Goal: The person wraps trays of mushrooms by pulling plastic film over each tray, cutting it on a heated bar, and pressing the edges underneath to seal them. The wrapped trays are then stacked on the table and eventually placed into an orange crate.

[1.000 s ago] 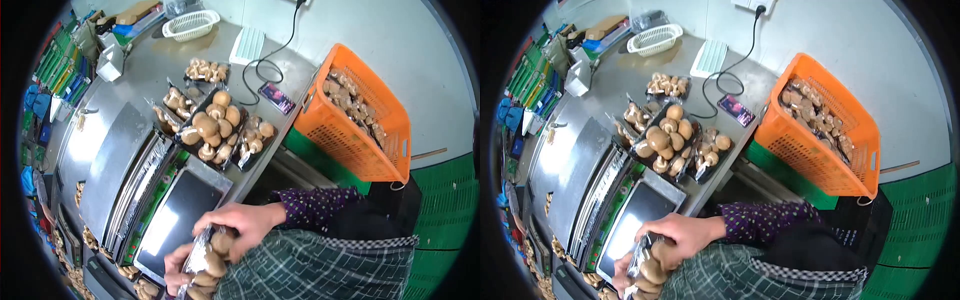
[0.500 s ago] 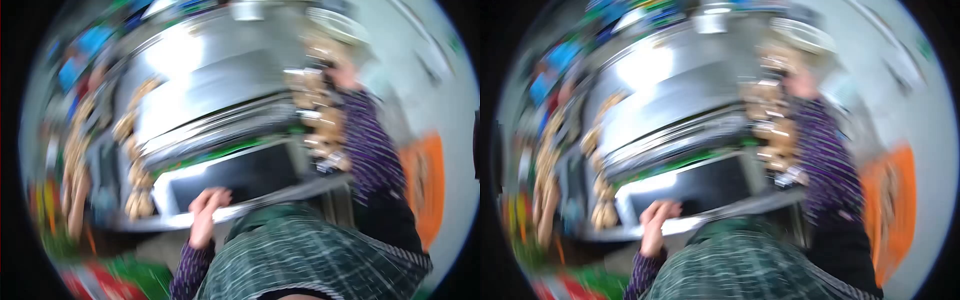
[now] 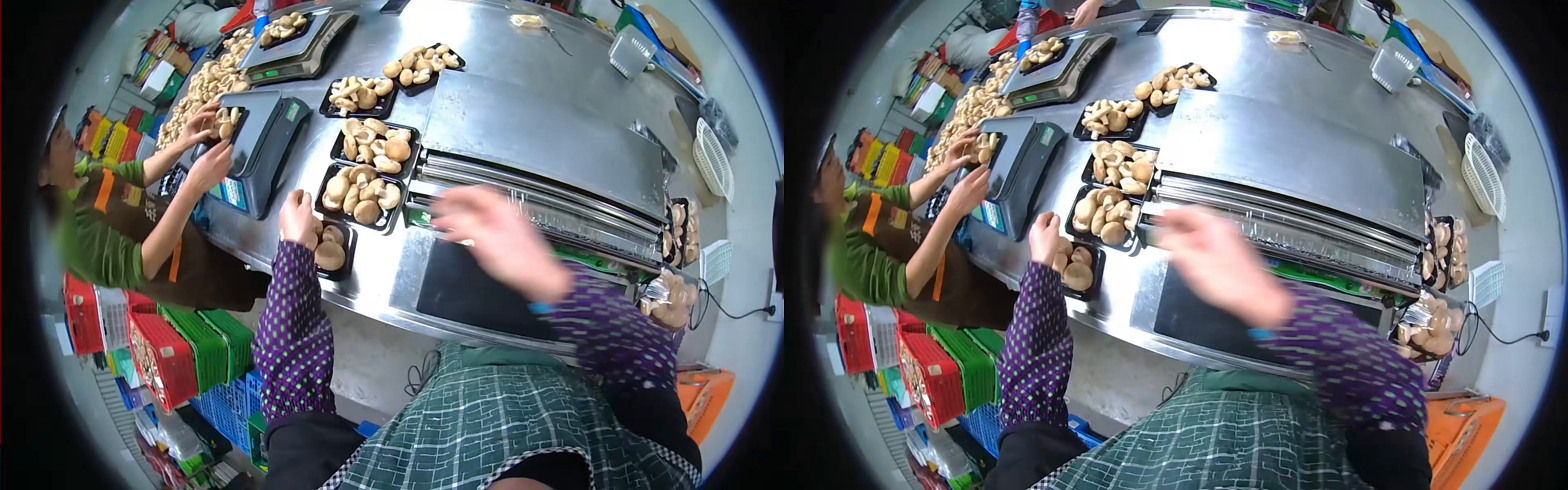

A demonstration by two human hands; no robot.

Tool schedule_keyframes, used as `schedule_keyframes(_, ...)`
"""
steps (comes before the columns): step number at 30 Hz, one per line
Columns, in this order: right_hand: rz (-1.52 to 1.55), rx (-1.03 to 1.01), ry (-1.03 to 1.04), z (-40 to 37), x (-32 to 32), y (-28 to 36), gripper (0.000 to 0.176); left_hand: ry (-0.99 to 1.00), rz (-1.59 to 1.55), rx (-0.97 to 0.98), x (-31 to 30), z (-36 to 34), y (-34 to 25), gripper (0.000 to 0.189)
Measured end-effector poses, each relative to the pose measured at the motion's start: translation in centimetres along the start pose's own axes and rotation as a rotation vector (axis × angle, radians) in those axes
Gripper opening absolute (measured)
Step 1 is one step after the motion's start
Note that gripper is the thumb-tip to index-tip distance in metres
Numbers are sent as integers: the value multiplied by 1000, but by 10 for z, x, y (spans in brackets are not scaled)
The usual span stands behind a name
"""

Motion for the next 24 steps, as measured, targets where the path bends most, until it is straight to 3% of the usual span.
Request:
schedule_keyframes(1,107,104,31,17,46,-9,37,66,84,26,17,20,10,30)
schedule_keyframes(2,179,52,35,39,85,-36,45,132,171,56,32,36,18,30)
schedule_keyframes(5,-271,-61,-346,94,124,-76,55,386,260,-25,64,68,38,32)
schedule_keyframes(8,-508,-44,-791,135,101,-117,61,553,-76,-264,92,87,69,32)
schedule_keyframes(9,-106,7,-720,138,93,-125,63,628,-139,-317,94,83,63,32)
schedule_keyframes(10,-108,-13,-809,145,93,-143,65,650,-127,-213,93,78,51,31)
schedule_keyframes(12,-143,289,-720,135,96,-138,67,584,-33,-111,86,73,39,30)
schedule_keyframes(13,-141,286,-712,134,97,-137,66,637,9,-107,92,76,47,31)
schedule_keyframes(14,-193,135,-778,143,97,-150,65,614,-25,-58,91,76,45,28)
schedule_keyframes(16,-265,144,-776,150,94,-155,54,571,-68,14,76,76,33,28)
schedule_keyframes(18,-326,54,-708,160,97,-154,54,541,-136,-20,57,81,22,29)
schedule_keyframes(20,-499,-36,-647,163,104,-134,51,507,-175,-28,34,90,11,26)
schedule_keyframes(22,-290,-194,-774,150,103,-89,46,480,-196,39,-2,94,-17,26)
schedule_keyframes(24,-365,-267,-581,154,98,-50,45,473,-167,65,-30,108,-25,25)
Point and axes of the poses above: each hand's wrist, its own z-axis towards the middle knuckle, its own x-axis out of the palm, y = z × x, the point moved 6 cm from there along z, towards the middle knuckle, and after that the axes turned 1 degree about -y, right-handed, at the moved point
